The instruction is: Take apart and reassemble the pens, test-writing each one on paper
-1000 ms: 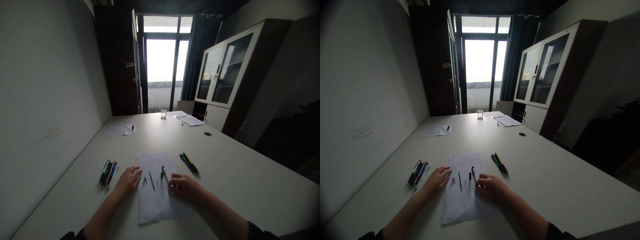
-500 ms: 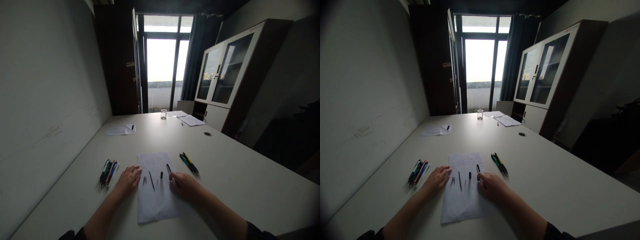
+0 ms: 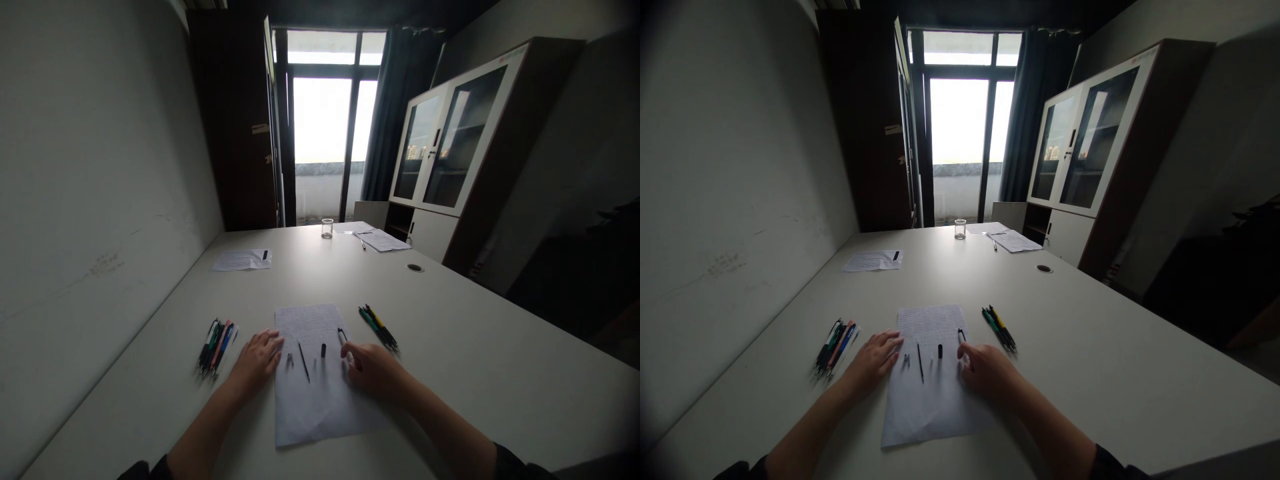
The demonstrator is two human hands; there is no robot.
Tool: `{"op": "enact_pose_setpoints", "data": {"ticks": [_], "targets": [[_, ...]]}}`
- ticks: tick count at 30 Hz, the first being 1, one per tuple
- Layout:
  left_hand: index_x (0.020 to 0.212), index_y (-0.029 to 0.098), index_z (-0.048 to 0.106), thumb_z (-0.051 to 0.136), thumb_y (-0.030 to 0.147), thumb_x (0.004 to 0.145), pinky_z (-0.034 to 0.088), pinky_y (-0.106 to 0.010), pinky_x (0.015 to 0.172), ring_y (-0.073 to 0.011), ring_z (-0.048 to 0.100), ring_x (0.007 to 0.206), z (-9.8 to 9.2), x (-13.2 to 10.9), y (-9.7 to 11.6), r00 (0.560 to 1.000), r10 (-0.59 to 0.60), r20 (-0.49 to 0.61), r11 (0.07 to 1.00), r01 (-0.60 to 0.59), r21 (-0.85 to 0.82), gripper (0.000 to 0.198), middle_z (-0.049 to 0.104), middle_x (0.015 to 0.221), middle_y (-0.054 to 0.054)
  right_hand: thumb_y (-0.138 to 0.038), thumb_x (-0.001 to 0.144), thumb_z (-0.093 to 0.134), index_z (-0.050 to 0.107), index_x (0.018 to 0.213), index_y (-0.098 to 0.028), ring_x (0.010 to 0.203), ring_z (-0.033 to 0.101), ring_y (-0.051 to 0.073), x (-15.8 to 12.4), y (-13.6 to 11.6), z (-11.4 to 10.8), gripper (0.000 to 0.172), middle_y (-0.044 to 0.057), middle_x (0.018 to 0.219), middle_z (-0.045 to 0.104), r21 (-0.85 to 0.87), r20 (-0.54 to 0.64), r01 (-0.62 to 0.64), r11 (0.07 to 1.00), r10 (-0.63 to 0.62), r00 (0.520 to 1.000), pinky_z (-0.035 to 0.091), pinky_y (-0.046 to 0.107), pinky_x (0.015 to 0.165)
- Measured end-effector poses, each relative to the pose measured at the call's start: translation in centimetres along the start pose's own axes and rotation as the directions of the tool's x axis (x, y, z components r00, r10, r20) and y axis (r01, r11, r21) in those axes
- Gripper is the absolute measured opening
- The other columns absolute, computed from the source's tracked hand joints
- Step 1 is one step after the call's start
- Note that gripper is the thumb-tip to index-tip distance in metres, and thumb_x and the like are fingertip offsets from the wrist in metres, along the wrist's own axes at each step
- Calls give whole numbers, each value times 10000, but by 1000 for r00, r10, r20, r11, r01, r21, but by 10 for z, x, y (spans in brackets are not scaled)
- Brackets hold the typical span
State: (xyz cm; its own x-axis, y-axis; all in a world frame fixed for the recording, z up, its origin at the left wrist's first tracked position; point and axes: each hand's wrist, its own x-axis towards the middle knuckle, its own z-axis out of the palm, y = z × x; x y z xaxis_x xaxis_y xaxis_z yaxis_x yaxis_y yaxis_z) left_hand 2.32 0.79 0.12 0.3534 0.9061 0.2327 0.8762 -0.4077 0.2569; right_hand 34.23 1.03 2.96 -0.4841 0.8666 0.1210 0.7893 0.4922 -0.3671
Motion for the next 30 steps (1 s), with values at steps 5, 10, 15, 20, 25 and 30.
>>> {"op": "enact_pose_setpoints", "data": {"ticks": [5,10,15,20,25,30], "targets": [[1282,259,568,463,268,949,390,-479,1077,-266,428,1322,0,0,0,1000,6,-13,1000,-6,-11,349,543,1367,-64,-122,704,516,635,935,-205,505,504,113,0,3,-1,273,-37,586,598,89,-49,24,996,-20,999,312,216,512],[1280,261,570,462,283,952,397,-476,1066,-265,434,1312,0,0,0,1000,6,-22,1000,-7,-28,346,548,1358,-69,-134,742,520,549,904,-208,476,449,93,-1,7,1,181,-70,560,517,151,-200,60,987,-29,979,310,203,497],[1261,251,574,487,276,935,425,-463,1040,-265,482,1250,0,1,1,997,9,-76,999,-12,-50,339,561,1325,-70,-173,775,531,504,839,-216,510,461,104,-1,7,2,82,-50,592,519,201,-308,116,973,-50,950,367,214,511],[1246,249,561,471,265,952,467,-436,991,-247,514,1184,-8,2,9,978,-1,-210,994,-22,-106,308,577,1264,-55,-202,822,545,490,790,-215,575,531,123,-2,2,-1,64,-10,660,579,275,-338,194,942,-94,936,451,241,553],[1265,258,524,432,345,987,491,-439,952,-248,537,1134,-16,3,17,950,20,-312,989,-64,-132,306,596,1206,-57,-314,890,563,520,792,-209,590,573,131,-3,-3,-3,151,12,691,639,360,-309,236,903,-124,943,484,248,553],[1358,265,427,468,421,972,498,-423,952,-244,539,1124,-18,2,22,937,94,-336,982,-142,-123,419,585,1214,-63,-339,914,566,542,800,-195,593,568,122,-1,-10,-2,185,14,695,654,370,-296,272,888,-165,941,470,235,563]]}}
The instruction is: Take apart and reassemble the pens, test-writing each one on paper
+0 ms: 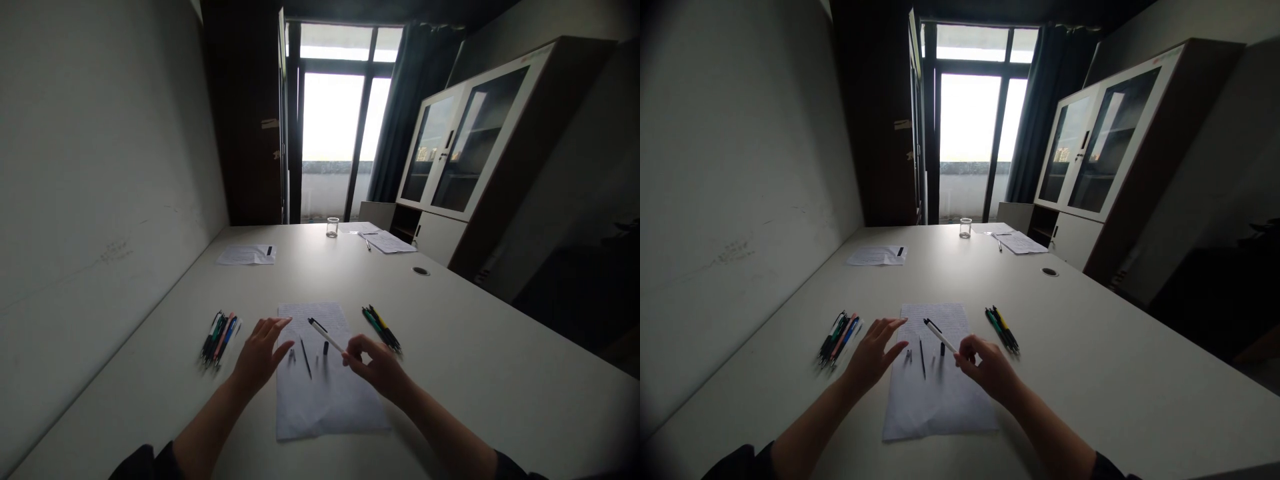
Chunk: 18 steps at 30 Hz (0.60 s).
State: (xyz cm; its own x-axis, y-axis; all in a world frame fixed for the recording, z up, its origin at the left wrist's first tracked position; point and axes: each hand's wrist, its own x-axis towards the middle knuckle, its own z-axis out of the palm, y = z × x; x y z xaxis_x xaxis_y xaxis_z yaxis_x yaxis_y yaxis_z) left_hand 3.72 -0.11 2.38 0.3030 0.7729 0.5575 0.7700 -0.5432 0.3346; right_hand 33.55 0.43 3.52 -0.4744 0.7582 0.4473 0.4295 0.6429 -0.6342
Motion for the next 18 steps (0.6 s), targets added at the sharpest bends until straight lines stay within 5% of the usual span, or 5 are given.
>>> {"op": "enact_pose_setpoints", "data": {"ticks": [6,18], "targets": [[1437,303,328,498,448,952,500,-431,965,-248,512,1175,-2,-1,7,996,82,32,996,-81,-31,533,526,1308,-74,-320,906,592,561,803,-185,614,551,119,5,-9,8,172,11,712,628,-10,39,4,1000,-4,999,447,224,570],[1183,260,615,510,349,971,538,-341,786,-192,607,917,-6,1,16,972,148,184,987,-132,-95,252,691,986,-37,-342,935,575,601,840,-184,664,546,132,29,-25,37,186,22,747,608,1,-14,149,989,-149,989,449,251,626]]}}
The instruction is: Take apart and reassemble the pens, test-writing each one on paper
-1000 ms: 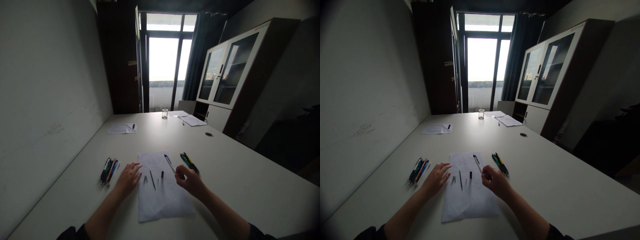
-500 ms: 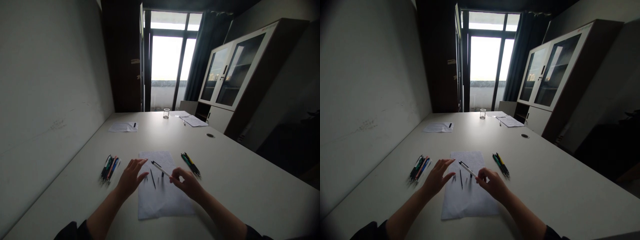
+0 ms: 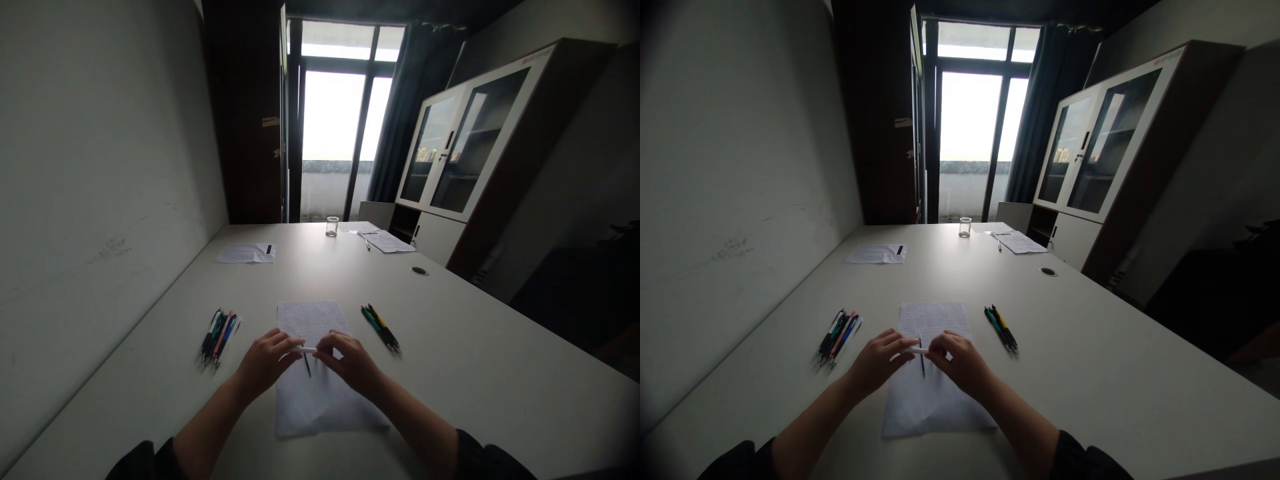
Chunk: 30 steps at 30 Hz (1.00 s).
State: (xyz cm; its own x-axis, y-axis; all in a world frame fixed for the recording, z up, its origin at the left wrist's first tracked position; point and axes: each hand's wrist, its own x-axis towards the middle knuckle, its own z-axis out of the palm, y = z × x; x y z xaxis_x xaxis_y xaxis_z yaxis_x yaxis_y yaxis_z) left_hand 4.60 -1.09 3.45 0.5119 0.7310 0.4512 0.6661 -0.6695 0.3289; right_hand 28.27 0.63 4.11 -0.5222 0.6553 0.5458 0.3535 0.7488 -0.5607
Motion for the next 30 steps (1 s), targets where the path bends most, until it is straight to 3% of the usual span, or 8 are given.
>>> {"op": "enact_pose_setpoints", "data": {"ticks": [5,8,12,17,24,30], "targets": [[1111,228,638,501,292,978,506,-279,698,-166,611,805,2,0,-4,996,-33,-81,999,34,9,202,676,900,-41,-291,930,592,629,949,-188,751,582,159,16,5,-1,111,42,813,637,2,-62,60,998,-59,996,487,290,707],[1049,206,638,533,236,958,490,-260,680,-157,604,787,5,-1,-8,988,-67,-137,998,69,12,142,658,898,-39,-284,905,632,644,965,-196,751,568,165,17,15,-8,107,45,848,631,-62,-68,33,997,-38,997,492,313,725],[1042,206,634,554,190,938,487,-248,685,-150,603,790,6,-2,-10,986,-90,-142,996,91,3,132,648,912,-31,-285,877,665,671,988,-215,818,569,188,9,29,-15,131,65,922,608,-186,-4,5,982,-6,1000,496,319,719],[1171,243,611,563,176,930,490,-245,687,-146,607,788,7,-2,-10,989,-85,-124,995,91,40,255,649,934,-25,-272,881,649,665,1037,-221,787,573,178,2,38,-13,164,47,863,600,-240,80,-15,971,35,996,492,312,720],[1158,254,615,566,192,928,487,-249,685,-155,609,800,11,-1,-12,989,-85,-122,992,96,84,243,642,933,-23,-211,873,633,680,951,-202,751,580,160,1,40,-12,92,42,841,622,-231,124,-22,973,52,991,487,280,690],[1069,227,628,546,215,941,488,-233,658,-147,614,778,12,-1,-12,983,-126,-136,989,135,56,153,636,918,-21,-268,895,616,686,955,-196,651,593,123,3,36,-15,117,43,855,637,-92,22,-110,990,112,993,518,255,622]]}}
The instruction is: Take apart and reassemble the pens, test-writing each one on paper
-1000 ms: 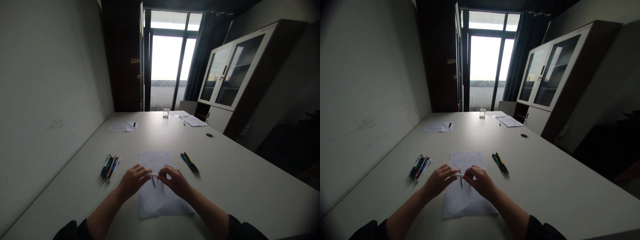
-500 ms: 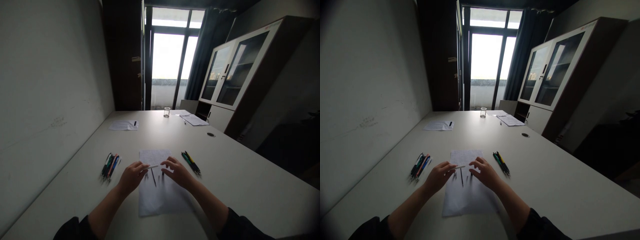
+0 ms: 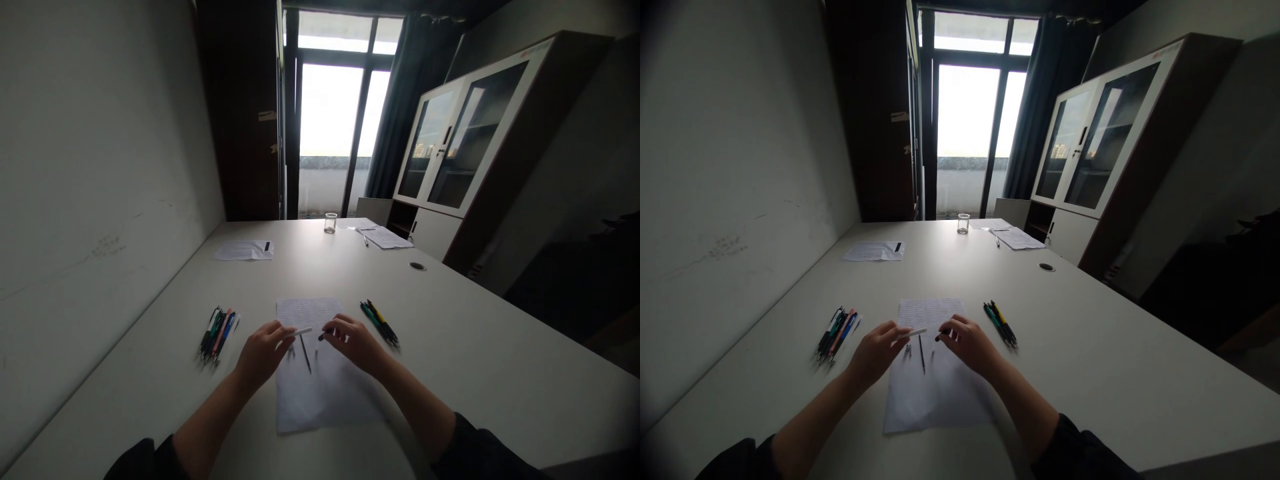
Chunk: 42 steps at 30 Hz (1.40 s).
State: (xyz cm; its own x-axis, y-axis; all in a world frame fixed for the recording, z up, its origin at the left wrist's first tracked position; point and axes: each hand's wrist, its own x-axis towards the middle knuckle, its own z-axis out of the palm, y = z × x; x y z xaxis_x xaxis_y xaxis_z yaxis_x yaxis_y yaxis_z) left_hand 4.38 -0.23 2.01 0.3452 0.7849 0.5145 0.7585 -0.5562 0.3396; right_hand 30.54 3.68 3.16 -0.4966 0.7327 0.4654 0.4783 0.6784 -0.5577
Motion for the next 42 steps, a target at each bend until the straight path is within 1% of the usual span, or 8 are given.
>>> {"op": "enact_pose_setpoints", "data": {"ticks": [4,7,12,18,22,29,37,42], "targets": [[1039,220,633,548,190,930,478,-223,634,-127,601,712,-3,0,3,1000,-19,9,999,19,-32,142,633,896,-12,-313,893,622,687,989,-196,719,644,147,2,-1,0,164,54,882,667,161,-95,-18,987,34,995,565,267,634],[1023,217,635,551,174,921,474,-218,630,-119,592,692,-4,1,4,1000,-22,12,998,23,-57,138,631,890,-9,-330,874,647,696,966,-199,741,661,160,3,-2,2,167,51,867,684,223,-130,-31,974,61,990,583,282,652],[1028,215,634,556,176,920,469,-218,638,-116,574,681,-5,2,5,1000,-18,17,996,19,-86,139,629,882,-10,-329,856,672,710,951,-203,730,667,159,2,-5,5,163,45,846,691,250,-117,-51,967,83,990,580,274,647],[1038,212,638,543,172,928,469,-218,640,-118,569,692,-5,2,6,1000,4,16,994,-2,-105,150,633,878,-17,-322,858,673,714,943,-208,741,662,152,2,-6,6,148,38,857,695,261,-144,-55,964,95,985,568,262,656],[1036,212,640,525,201,943,470,-222,640,-120,574,697,-5,2,6,999,38,2,994,-37,-99,148,636,877,-27,-323,857,673,714,937,-206,726,658,147,2,-6,6,148,37,852,699,277,-131,-62,959,102,986,565,261,655],[1035,212,636,536,196,942,492,-235,671,-139,600,765,-4,1,4,998,56,12,994,-55,-92,137,643,902,-26,-374,863,654,712,933,-201,728,664,161,3,-8,6,196,49,863,716,281,-104,-81,956,114,988,558,280,656],[1053,230,643,558,201,935,508,-262,723,-165,612,838,-5,0,3,998,68,17,995,-67,-71,148,660,934,-31,-366,847,676,724,933,-185,656,632,138,1,-13,3,205,32,776,707,270,-43,-118,956,134,990,517,247,622],[1067,233,650,560,199,937,512,-285,754,-171,611,855,-5,0,6,994,108,30,991,-105,-81,163,675,931,-34,-394,850,677,732,922,-184,631,630,133,1,-14,6,228,28,744,707,264,1,-93,960,97,995,519,249,631]]}}
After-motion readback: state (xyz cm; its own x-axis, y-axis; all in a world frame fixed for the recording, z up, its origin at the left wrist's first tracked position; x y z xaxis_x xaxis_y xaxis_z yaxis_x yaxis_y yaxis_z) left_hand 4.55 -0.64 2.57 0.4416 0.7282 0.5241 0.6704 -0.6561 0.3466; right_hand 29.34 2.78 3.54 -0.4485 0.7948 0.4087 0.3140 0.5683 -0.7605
